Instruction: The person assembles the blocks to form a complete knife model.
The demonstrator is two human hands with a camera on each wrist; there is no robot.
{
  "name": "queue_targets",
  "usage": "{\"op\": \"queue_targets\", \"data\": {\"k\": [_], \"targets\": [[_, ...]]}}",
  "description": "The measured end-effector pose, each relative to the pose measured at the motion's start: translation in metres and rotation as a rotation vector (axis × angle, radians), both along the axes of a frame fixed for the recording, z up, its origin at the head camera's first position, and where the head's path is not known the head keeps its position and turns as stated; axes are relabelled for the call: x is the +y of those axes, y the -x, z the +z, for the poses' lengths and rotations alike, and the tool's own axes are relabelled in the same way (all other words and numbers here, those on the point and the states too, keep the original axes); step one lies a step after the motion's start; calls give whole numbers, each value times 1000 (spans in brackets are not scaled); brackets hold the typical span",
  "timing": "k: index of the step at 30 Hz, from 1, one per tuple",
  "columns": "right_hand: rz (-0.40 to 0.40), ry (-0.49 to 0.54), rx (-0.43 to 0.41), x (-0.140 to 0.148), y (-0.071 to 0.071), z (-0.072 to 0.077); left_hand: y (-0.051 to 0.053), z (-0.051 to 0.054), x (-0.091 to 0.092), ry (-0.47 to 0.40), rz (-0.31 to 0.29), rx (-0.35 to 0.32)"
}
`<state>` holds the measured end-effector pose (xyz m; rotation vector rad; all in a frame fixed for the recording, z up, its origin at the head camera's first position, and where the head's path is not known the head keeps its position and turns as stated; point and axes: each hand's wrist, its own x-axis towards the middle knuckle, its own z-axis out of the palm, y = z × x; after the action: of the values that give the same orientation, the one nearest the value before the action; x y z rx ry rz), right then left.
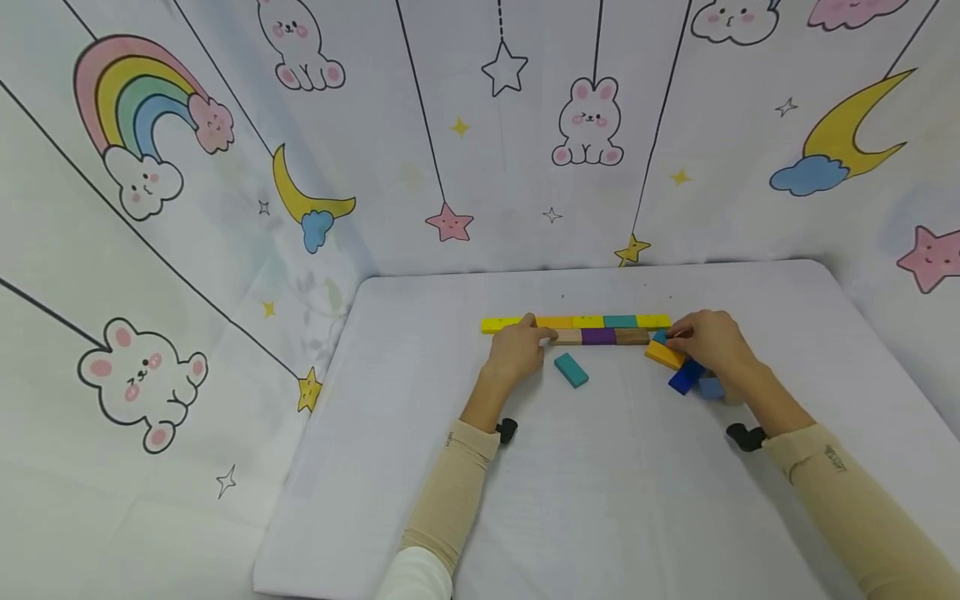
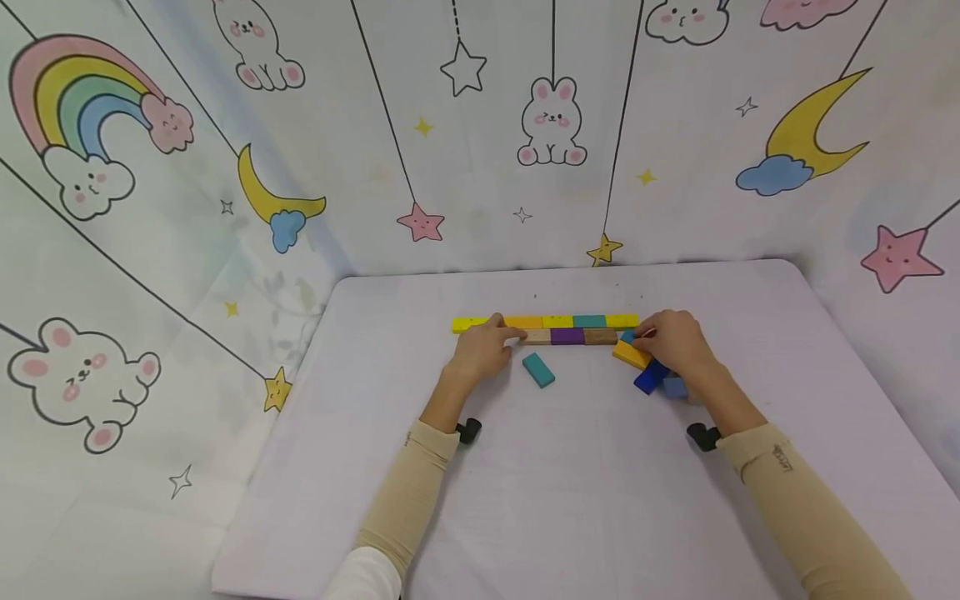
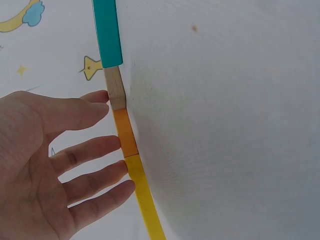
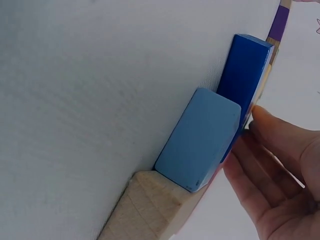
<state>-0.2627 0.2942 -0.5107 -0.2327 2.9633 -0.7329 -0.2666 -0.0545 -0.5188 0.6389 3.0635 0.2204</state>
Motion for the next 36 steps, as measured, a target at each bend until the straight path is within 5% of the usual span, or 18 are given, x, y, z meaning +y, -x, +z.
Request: {"op": "queue_targets", "data": {"k": [15, 30, 36], "targets": [[77, 9, 10, -4, 4, 1, 1, 0, -1, 10, 0, -13], [40, -6, 98, -9, 2, -1, 0, 2, 0, 13, -4, -2], [21, -24, 70, -11, 2, 1, 0, 2, 0, 4, -6, 1]]}}
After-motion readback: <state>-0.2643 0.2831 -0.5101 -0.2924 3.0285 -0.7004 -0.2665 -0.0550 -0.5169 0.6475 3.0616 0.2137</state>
